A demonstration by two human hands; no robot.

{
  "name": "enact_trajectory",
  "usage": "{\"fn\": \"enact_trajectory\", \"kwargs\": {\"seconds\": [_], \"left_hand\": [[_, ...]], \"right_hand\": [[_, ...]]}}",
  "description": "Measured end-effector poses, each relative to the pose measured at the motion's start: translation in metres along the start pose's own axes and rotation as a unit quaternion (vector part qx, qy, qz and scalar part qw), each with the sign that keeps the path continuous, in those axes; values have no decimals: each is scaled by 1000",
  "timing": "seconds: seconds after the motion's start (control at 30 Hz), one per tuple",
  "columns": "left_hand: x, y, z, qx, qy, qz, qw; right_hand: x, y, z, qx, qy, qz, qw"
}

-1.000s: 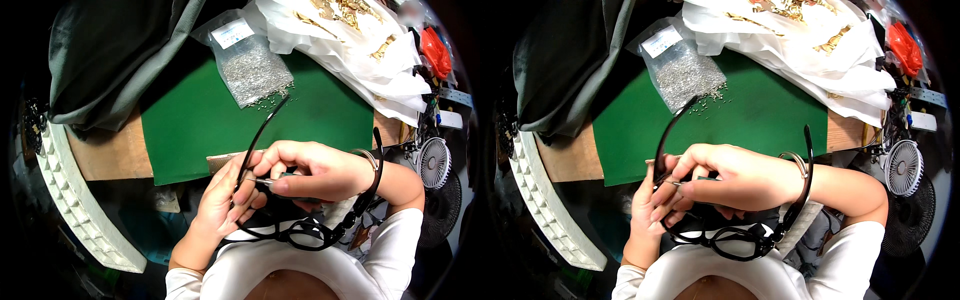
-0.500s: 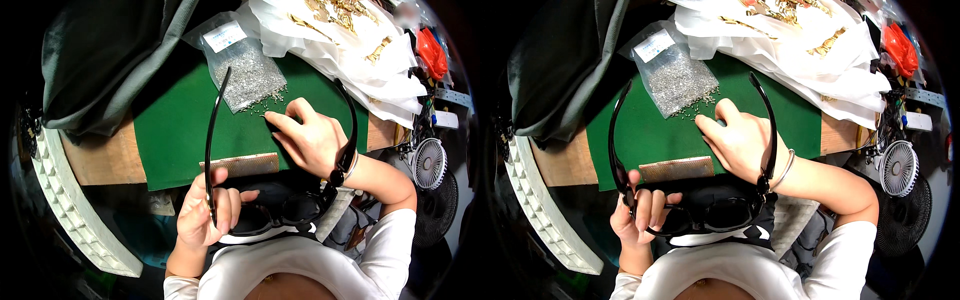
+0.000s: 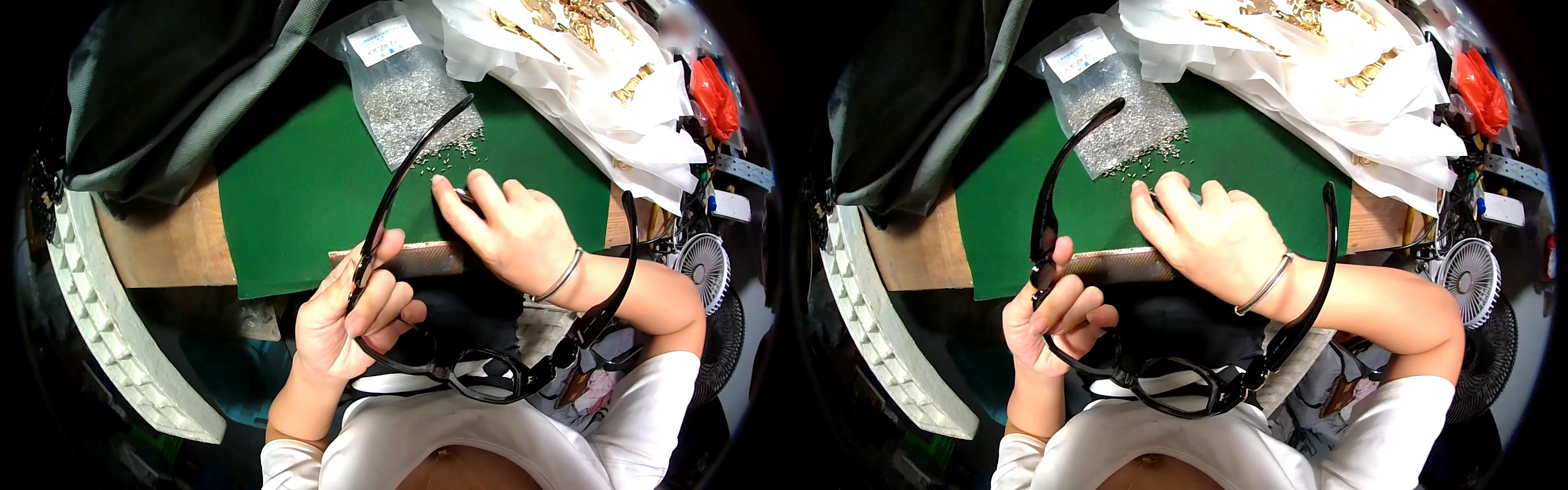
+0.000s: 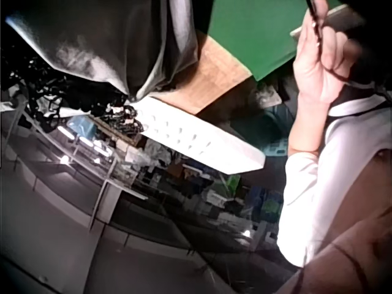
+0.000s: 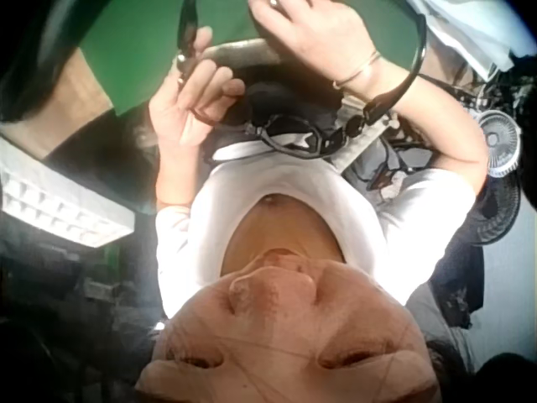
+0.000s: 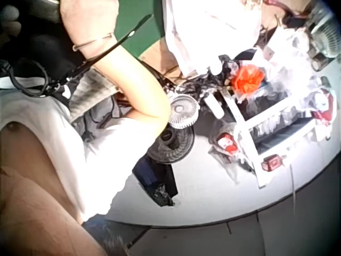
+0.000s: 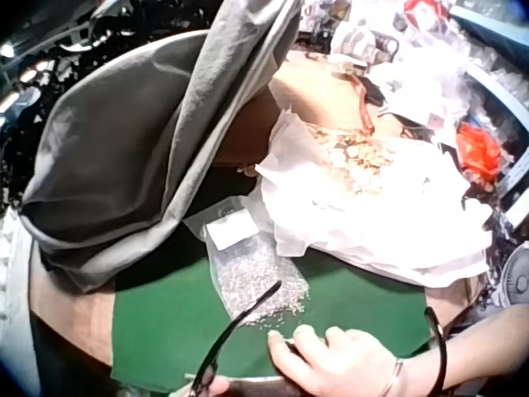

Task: The person repeatedly picks up black eyeglass frames and uses a small screwdriver to tighten screws on the hinges. They handle multiple frames one at a time, placing each finished unit into a nearby bin. The workspace contains scattered hardware and other frames.

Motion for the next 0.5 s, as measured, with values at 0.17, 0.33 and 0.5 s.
{"fn": "enact_trajectory", "kwargs": {"seconds": [0.17,0.33,0.5], "left_hand": [[6,3,0,16,44,-3,999],[8,4,-12,52,20,43,998],[8,5,-15,49,59,27,997]], "right_hand": [[-4,-4,5,-121,-522,-306,787],[2,7,-36,-121,-699,-470,524],[-5,14,-34,-181,-698,-491,489]]}}
Point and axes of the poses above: each hand's wrist, its own y-axis away from the middle knuckle, its own x-axis out of the back of the hand, z = x × y, the point moved 10 cm from there along -y, towards the middle knuckle, and after that the axes turned 13 degrees about -x, right-handed, at the moved point
